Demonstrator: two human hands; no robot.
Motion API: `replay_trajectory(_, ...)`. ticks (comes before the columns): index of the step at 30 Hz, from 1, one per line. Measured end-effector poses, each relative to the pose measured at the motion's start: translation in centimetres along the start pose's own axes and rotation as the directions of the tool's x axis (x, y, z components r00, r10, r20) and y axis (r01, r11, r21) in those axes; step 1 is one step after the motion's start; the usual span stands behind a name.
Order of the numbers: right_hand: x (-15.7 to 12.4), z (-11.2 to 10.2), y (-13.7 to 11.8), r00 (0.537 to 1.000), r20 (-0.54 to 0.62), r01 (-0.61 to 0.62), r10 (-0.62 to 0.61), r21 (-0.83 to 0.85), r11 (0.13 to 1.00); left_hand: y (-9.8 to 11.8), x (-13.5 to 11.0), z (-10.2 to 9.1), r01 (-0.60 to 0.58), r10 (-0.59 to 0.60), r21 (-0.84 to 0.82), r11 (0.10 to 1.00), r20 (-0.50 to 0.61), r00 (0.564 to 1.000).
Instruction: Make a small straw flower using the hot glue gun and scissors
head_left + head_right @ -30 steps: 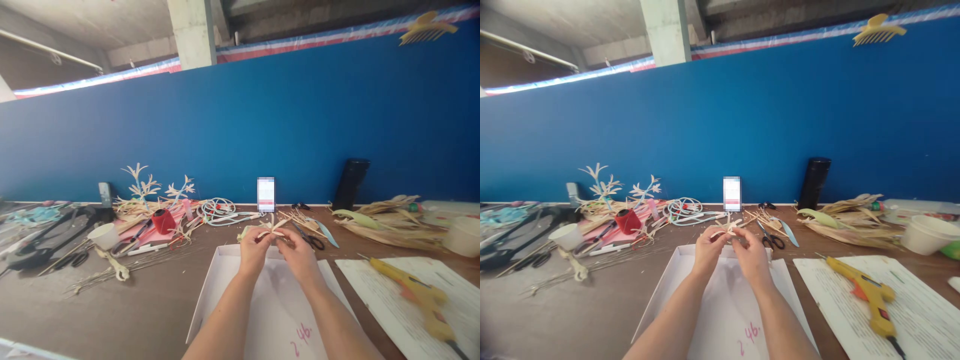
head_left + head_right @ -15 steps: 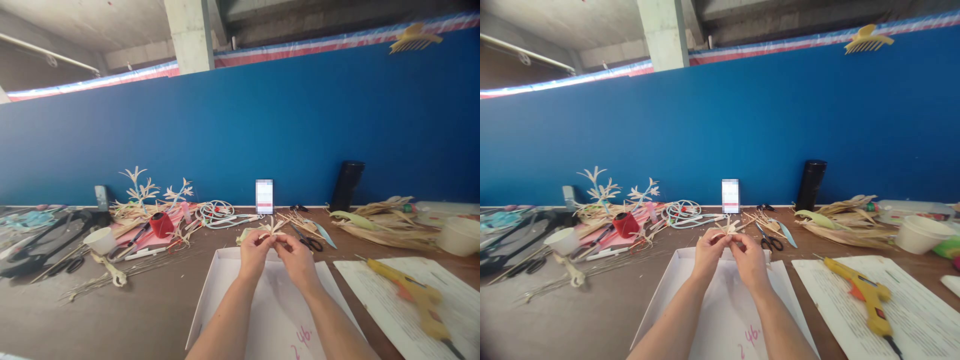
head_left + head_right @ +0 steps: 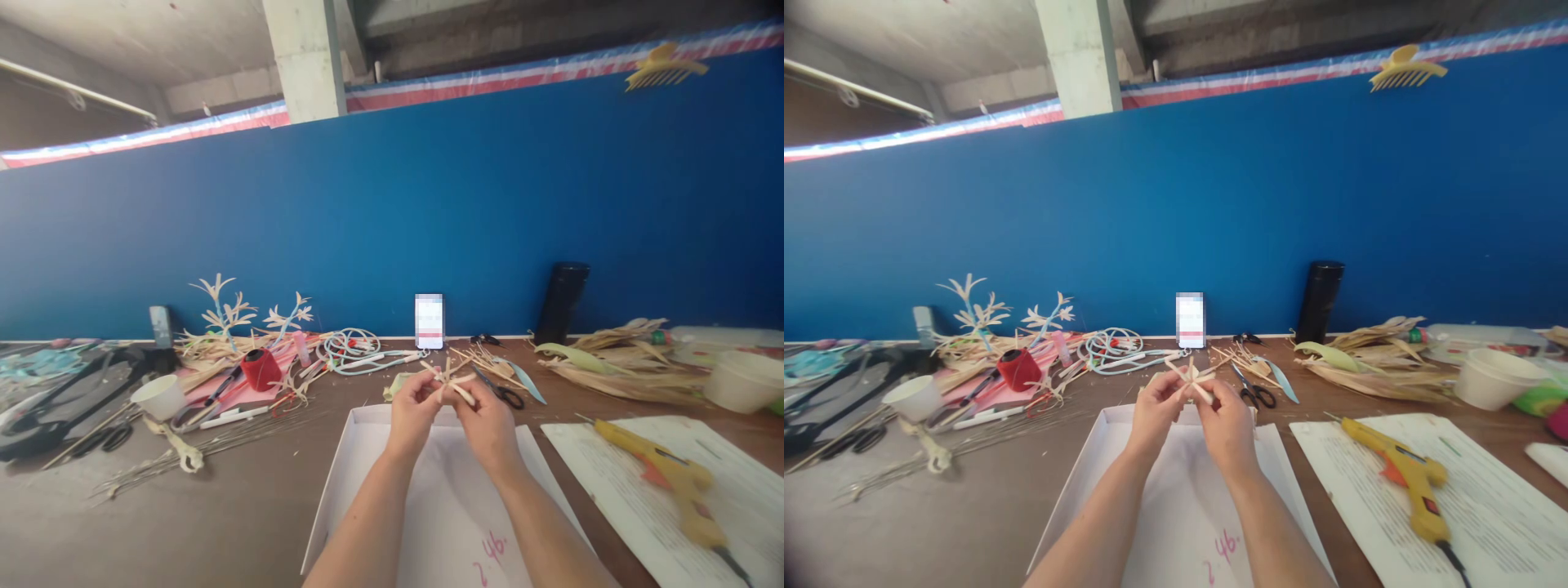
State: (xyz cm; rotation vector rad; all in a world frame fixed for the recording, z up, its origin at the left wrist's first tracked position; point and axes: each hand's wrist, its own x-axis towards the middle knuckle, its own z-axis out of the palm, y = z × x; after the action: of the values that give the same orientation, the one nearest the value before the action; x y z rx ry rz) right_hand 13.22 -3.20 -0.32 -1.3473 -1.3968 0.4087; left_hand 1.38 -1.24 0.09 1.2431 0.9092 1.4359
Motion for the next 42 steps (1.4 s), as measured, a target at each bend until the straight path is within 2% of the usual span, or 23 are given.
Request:
replay_trajectory(3, 0.1, 0.0, 0.1, 1.0, -0.016, 0.011, -0.01, 0.024, 1.0, 0.4, -0.1, -0.3, 0.016, -0.014, -0.015, 1.0, 0.122, 0.992)
replay_trajectory(9, 0.3, 0.0, 0.6, 0.995, -0.015, -0.102, 0.103, 0.033, 0.994, 1.0, -0.2, -0.8, -0.013, 0.028, -0.084, 0.996, 0.182, 0.983)
replay_trajectory(12, 0.3, 0.0, 0.7, 0.992, -0.009, -0.124, 0.124, 0.024, 0.992, 0.9, 0.1, -1.3, -0.047, 0.064, -0.116, 0.992, 0.146, 0.987)
replay_trajectory(17, 0.2, 0.1, 0.9, 0.998, 0.001, -0.055, 0.055, -0.018, 0.998, 1.1, 0.6, -2.0, -0.065, 0.059, -0.063, 0.996, -0.095, 0.994)
replay_trajectory(19, 0.1, 0.3, 1.1, 1.0, 0.028, 0.002, -0.001, -0.041, 0.999, 1.5, 0.6, -2.1, -0.058, 0.057, -0.007, 0.998, -0.147, 0.987)
replay_trajectory(21, -0.1, 0.5, 1.3, 0.997, 0.065, 0.039, -0.036, -0.048, 0.998, 1.9, 0.6, -2.1, -0.036, 0.044, 0.065, 0.997, -0.136, 0.99)
replay_trajectory(25, -0.2, 0.6, 1.6, 0.989, 0.121, 0.093, -0.08, -0.102, 0.99, 2.4, 0.4, -2.0, 0.039, -0.033, 0.183, 0.982, -0.037, 0.999)
replay_trajectory(30, -0.3, 0.4, 1.3, 0.982, 0.137, 0.157, -0.132, -0.191, 0.969, 1.2, 0.6, -1.9, 0.06, -0.052, 0.297, 0.953, -0.036, 0.998)
replay_trajectory(33, -0.3, 0.5, 1.0, 0.985, 0.142, 0.12, -0.097, -0.165, 0.979, 0.6, 0.8, -2.0, 0.056, -0.043, 0.319, 0.946, -0.045, 0.998)
replay_trajectory(38, -0.4, 0.8, 0.6, 0.982, 0.188, -0.014, 0.028, -0.074, 0.997, 0.5, 0.9, -2.1, 0.076, -0.052, 0.297, 0.952, -0.088, 0.995)
replay_trajectory(42, -0.5, 0.7, 0.3, 0.979, 0.202, -0.025, 0.039, -0.071, 0.997, 0.4, 0.9, -2.1, 0.074, -0.051, 0.275, 0.959, -0.091, 0.995)
